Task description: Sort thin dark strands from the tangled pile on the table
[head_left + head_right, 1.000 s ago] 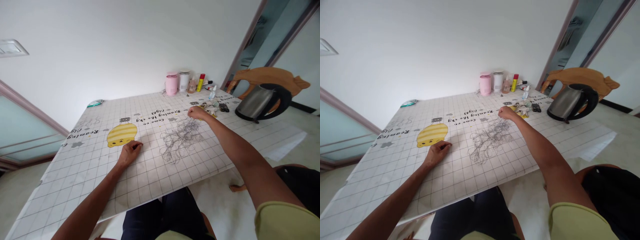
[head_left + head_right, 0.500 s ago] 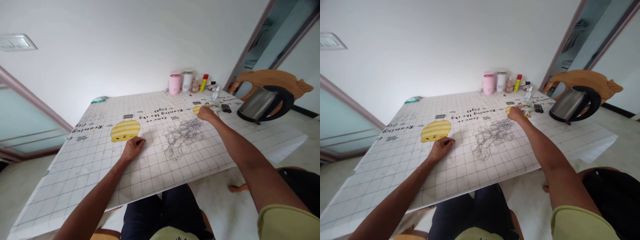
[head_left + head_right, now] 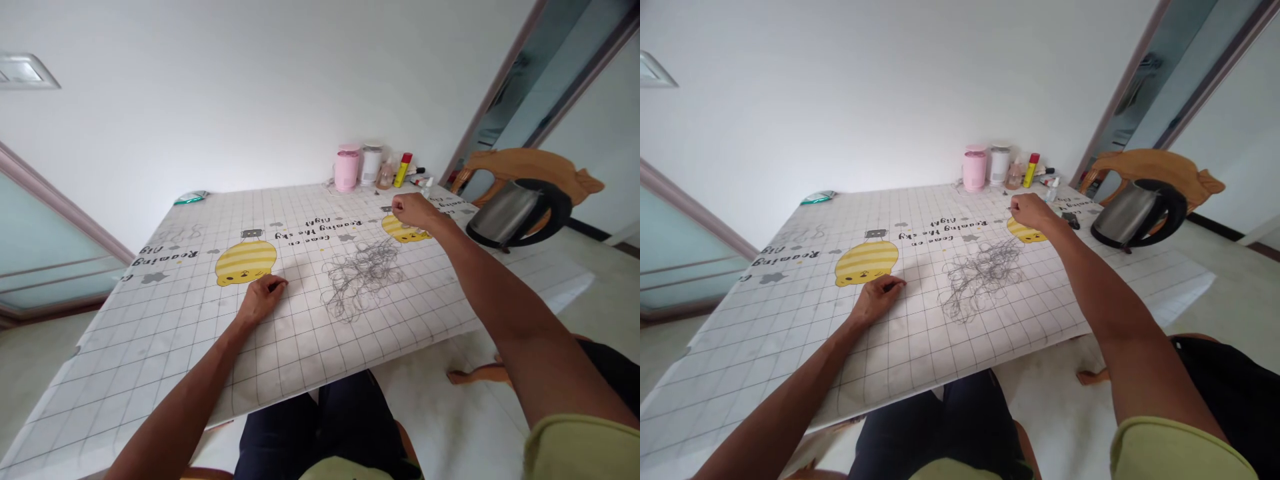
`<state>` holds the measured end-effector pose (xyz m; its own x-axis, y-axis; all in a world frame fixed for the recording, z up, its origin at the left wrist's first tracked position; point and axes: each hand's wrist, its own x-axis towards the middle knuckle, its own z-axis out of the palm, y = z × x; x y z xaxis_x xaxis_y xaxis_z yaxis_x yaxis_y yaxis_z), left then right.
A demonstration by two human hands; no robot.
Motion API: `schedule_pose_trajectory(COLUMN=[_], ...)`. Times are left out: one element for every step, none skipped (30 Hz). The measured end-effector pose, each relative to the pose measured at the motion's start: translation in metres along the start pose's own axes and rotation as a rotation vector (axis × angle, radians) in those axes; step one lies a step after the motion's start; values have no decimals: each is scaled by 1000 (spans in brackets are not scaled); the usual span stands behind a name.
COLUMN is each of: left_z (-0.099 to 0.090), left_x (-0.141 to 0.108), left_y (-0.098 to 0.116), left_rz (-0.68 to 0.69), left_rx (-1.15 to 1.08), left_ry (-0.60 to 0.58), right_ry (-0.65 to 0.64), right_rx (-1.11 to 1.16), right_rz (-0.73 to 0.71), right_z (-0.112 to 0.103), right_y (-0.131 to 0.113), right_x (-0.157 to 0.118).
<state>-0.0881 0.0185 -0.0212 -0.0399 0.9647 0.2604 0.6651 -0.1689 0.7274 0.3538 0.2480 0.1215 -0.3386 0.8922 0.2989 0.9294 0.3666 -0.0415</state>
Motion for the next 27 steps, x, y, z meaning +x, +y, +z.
schedule_pose_trajectory(left_z=[0,0,0,0,1,2,2,3,3,3,2,2,1,0,0,-1,-1,-2,-2,-3,-4,-5,-6,-8,-9,-11,-14], left_x=[0,1,1,1,1,0,0,-1,-2,-3,-4,-4,-3,-1,2,6,12,17,22,26,29,31,31,30,28,26,24], left_y=[0,0,-1,-3,-4,-5,-6,-5,-2,3,10,20,31,44,57,68,78,85,89,91,92,91,89,87,86,84,83], left_rz=[-1,0,3,9,15,22,29,34,36,40,41,41,42,29,-11,-69,-127,-164,-183,-187,-177,-161,-142,-128,-119,-116,-117], left_rx=[-3,-8,-12,-15,-19,-25,-33,-45,-63,-85,-115,-155,-202,-269,-351,-427,-493,-546,-597,-647,-694,-732,-761,-779,-787,-787,-782], left_ry=[2,3,2,1,2,14,43,85,137,185,219,238,230,237,252,245,258,265,286,332,385,439,488,528,558,579,595], right_ry=[14,30,55,89,130,172,205,228,239,234,237,242,225,199,175,148,123,99,76,52,33,15,-1,-14,-23,-28,-35], right_rx=[-22,-43,-56,-51,-15,63,189,361,570,802,1031,1235,1406,1540,1651,1748,1829,1894,1946,1983,2006,2016,2014,2005,1991,1977,1962], right_rz=[-8,-13,-10,-1,22,61,117,183,251,311,333,324,301,279,260,235,223,216,214,213,224,241,255,269,280,285,281], right_z=[-5,-10,-16,-21,-26,-29,-32,-32,-30,-26,-20,-12,-4,5,14,22,29,36,41,45,49,53,56,60,63,66,70], right_y=[1,1,1,-1,-4,-9,-16,-26,-38,-53,-71,-90,-111,-133,-156,-178,-201,-222,-242,-260,-275,-289,-301,-310,-317,-322,-325], right_x=[-1,-2,-2,-3,-4,-4,-5,-5,-6,-7,-9,-11,-14,-17,-21,-26,-30,-35,-40,-45,-49,-54,-58,-62,-66,-69,-72])
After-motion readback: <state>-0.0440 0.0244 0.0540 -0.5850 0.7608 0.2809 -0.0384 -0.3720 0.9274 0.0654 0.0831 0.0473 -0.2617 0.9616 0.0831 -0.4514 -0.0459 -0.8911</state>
